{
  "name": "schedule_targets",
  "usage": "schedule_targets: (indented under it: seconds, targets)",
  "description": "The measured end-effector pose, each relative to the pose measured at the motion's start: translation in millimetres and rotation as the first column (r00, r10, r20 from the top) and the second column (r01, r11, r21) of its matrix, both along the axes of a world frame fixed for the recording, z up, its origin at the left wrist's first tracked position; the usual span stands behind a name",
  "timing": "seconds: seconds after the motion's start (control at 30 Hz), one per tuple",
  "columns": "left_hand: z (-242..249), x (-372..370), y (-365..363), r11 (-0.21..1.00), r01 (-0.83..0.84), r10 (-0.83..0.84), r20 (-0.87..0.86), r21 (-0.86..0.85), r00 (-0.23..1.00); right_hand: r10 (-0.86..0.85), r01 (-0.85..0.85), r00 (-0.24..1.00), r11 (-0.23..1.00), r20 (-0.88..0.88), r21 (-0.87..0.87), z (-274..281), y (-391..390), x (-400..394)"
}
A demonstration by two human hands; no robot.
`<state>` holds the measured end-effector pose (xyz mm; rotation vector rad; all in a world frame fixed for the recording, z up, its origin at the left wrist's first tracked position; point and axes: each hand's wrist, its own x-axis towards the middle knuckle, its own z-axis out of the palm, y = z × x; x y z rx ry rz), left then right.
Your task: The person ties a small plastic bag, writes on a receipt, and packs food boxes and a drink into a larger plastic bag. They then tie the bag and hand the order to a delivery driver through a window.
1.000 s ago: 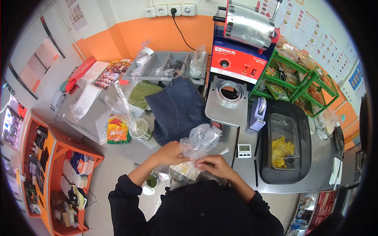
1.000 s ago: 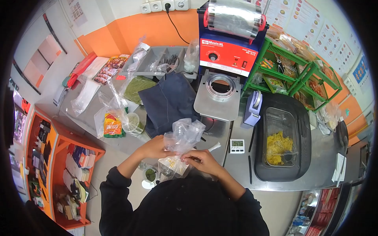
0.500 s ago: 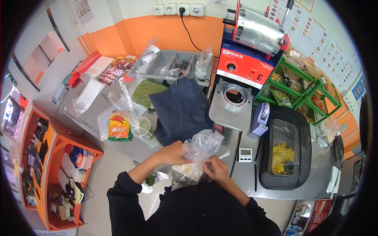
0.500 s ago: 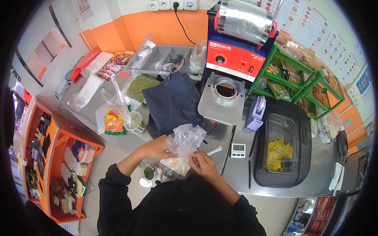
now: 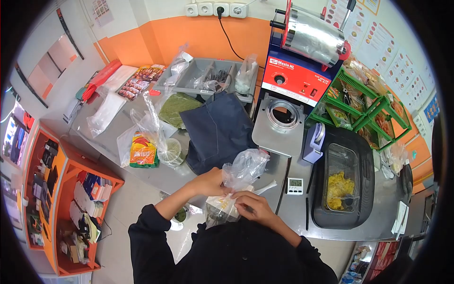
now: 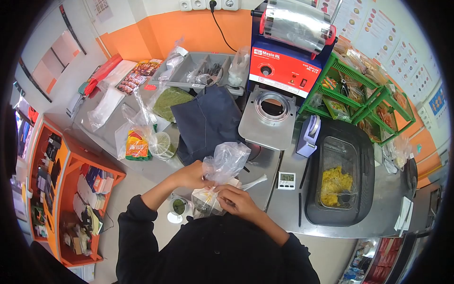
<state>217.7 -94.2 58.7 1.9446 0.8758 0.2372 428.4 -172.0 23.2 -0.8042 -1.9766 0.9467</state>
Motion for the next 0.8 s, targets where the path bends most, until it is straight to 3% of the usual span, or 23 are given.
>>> schedule_targets:
  seconds: [0.03, 0.07, 0.13, 0.17, 0.23, 0.33, 0.37, 0.43, 0.63, 0.8]
  targets:
    - [0, 2, 0, 0.999, 0.01, -0.01, -0.001, 0.041, 1.0, 0.075, -0.076, 0.997, 0.979, -0.014, -0.188, 2, 1, 0]
    - [0, 4, -1, 0.999, 0.008, -0.009, 0.001, 0.042, 1.0, 0.076, -0.077, 0.997, 0.979, -0.012, -0.186, -1, 2, 1]
    - [2, 6, -6, 0.998, -0.034, 0.033, 0.012, 0.047, 0.999, 0.105, -0.184, 0.972, 0.898, -0.212, -0.401, -10, 3, 2]
    - [3, 5, -8, 0.998, -0.038, 0.038, 0.012, 0.046, 0.999, 0.109, -0.188, 0.971, 0.896, -0.212, -0.402, -12, 2, 2]
    - [2, 4, -12, 0.979, -0.151, 0.159, 0.055, -0.139, 0.986, 0.092, -0.279, 0.921, 0.835, -0.379, -0.475, -13, 0, 4]
    - [-11, 0, -11, 0.956, -0.154, 0.183, 0.097, -0.249, 0.978, 0.026, -0.276, 0.905, 0.795, -0.424, -0.54, -19, 0, 4]
    - [-12, 0, -11, 0.955, -0.158, 0.187, 0.098, -0.253, 0.977, 0.028, -0.278, 0.906, 0.792, -0.422, -0.544, -19, 0, 4]
    - [-10, 0, -8, 0.962, -0.117, 0.137, 0.065, -0.248, 0.988, 0.034, -0.156, 0.965, 0.87, -0.259, -0.468, -20, 1, 5]
    - [-8, 4, -4, 0.979, -0.069, 0.058, -0.065, -0.19, 0.996, -0.131, -0.045, 0.94, 0.867, -0.315, -0.496, -27, -5, -3]
    - [-7, 7, -5, 0.969, -0.098, 0.092, -0.039, -0.225, 0.995, -0.17, 0.062, 0.957, 0.912, -0.236, -0.406, -28, -8, -6]
